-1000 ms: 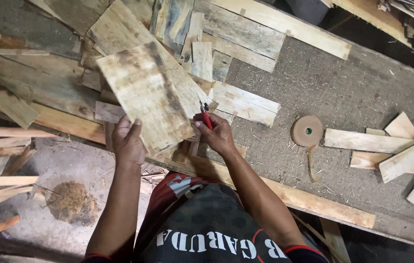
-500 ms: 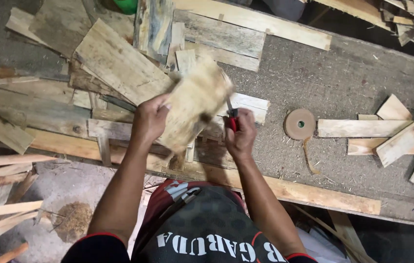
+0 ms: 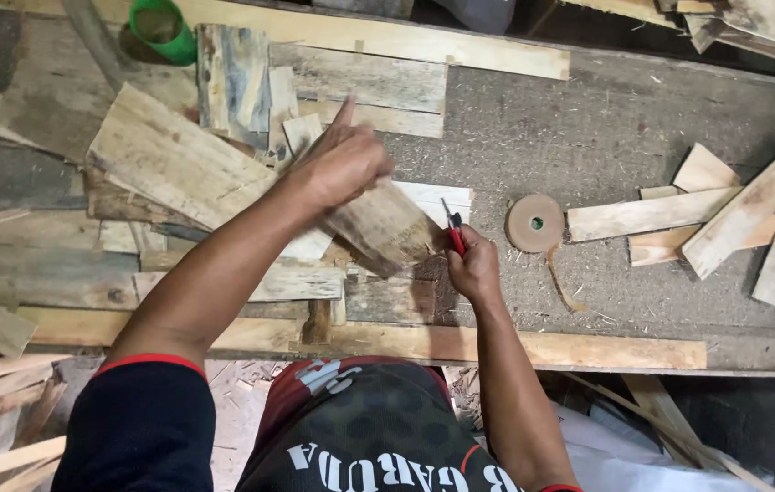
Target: Arranging and trimming thin wood strips on a workbench to form a panel.
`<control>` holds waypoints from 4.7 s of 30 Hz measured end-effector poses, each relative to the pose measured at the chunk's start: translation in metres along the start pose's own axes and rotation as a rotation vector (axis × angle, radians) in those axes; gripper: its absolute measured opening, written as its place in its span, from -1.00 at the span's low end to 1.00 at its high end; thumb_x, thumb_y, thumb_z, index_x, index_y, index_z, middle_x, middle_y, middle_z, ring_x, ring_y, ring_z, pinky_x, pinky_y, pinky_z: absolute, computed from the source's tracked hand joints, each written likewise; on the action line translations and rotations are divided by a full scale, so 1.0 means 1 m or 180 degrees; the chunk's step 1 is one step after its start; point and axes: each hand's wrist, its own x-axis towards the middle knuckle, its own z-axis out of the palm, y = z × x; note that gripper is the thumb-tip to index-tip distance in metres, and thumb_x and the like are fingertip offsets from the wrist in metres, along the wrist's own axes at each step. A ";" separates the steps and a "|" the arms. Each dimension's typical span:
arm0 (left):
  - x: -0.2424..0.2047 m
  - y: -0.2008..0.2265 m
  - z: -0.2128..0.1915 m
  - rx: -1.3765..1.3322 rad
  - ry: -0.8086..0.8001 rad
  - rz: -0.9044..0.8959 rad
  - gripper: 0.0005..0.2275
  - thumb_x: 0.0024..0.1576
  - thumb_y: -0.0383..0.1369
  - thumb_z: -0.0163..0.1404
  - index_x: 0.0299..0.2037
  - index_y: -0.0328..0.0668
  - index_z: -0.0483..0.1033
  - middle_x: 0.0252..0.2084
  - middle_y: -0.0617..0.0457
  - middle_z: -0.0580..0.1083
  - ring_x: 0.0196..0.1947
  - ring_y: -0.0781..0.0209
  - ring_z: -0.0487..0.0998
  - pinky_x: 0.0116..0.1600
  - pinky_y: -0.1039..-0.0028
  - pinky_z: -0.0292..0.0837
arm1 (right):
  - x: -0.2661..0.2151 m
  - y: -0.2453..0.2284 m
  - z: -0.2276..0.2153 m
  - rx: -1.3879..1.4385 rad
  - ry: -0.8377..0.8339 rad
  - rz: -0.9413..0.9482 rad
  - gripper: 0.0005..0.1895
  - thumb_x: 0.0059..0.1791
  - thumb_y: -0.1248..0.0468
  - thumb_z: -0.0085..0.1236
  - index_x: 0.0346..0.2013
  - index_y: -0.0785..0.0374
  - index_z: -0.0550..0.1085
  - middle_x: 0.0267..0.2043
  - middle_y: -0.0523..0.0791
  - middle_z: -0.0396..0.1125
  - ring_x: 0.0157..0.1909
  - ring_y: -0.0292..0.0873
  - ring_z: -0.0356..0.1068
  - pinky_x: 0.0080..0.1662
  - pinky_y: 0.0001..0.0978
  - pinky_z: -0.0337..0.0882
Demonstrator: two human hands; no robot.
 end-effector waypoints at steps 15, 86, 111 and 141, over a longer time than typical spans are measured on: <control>0.151 -0.091 0.117 -0.0479 0.0870 -0.0647 -0.36 0.13 -0.16 0.18 0.42 -0.07 0.26 0.56 -0.24 -0.12 0.55 -0.30 -0.22 0.51 -0.11 -0.20 | 0.089 0.006 0.082 0.2283 0.0626 0.1933 -0.94 0.03 0.27 0.20 -0.28 0.18 0.53 -0.42 -0.15 0.39 -0.45 -0.26 0.29 -0.38 -0.35 0.33; 0.203 -0.074 0.096 0.0006 0.0188 -0.0595 -0.40 -0.07 -0.22 0.37 0.19 -0.12 0.45 0.36 -0.22 0.14 0.48 -0.28 -0.01 0.47 -0.08 -0.02 | 0.112 0.011 0.073 0.2393 0.0589 0.2042 -0.93 0.04 0.40 0.14 -0.29 0.38 0.47 -0.45 0.02 0.48 -0.59 -0.23 0.40 -0.51 -0.40 0.44; 0.216 -0.065 0.093 0.0593 0.0138 -0.0731 -0.15 -0.08 -0.04 0.33 0.39 -0.18 0.19 0.31 -0.07 0.20 0.27 -0.14 0.18 0.20 -0.08 0.24 | 0.101 -0.011 0.061 0.1979 0.0858 0.1785 -0.84 0.07 0.24 0.11 -0.27 0.30 0.43 -0.47 -0.07 0.44 -0.50 -0.23 0.44 -0.41 -0.37 0.52; 0.253 -0.088 0.090 0.1258 -0.0159 -0.0536 0.17 -0.30 0.07 0.42 0.51 -0.19 0.01 0.57 0.03 -0.08 0.29 -0.13 0.18 0.23 0.08 0.29 | 0.247 -0.041 0.038 -0.0517 0.0962 -0.0299 -0.57 0.19 0.18 -0.21 0.32 0.29 0.32 -0.08 0.21 0.48 -0.19 0.13 0.57 -0.27 -0.03 0.59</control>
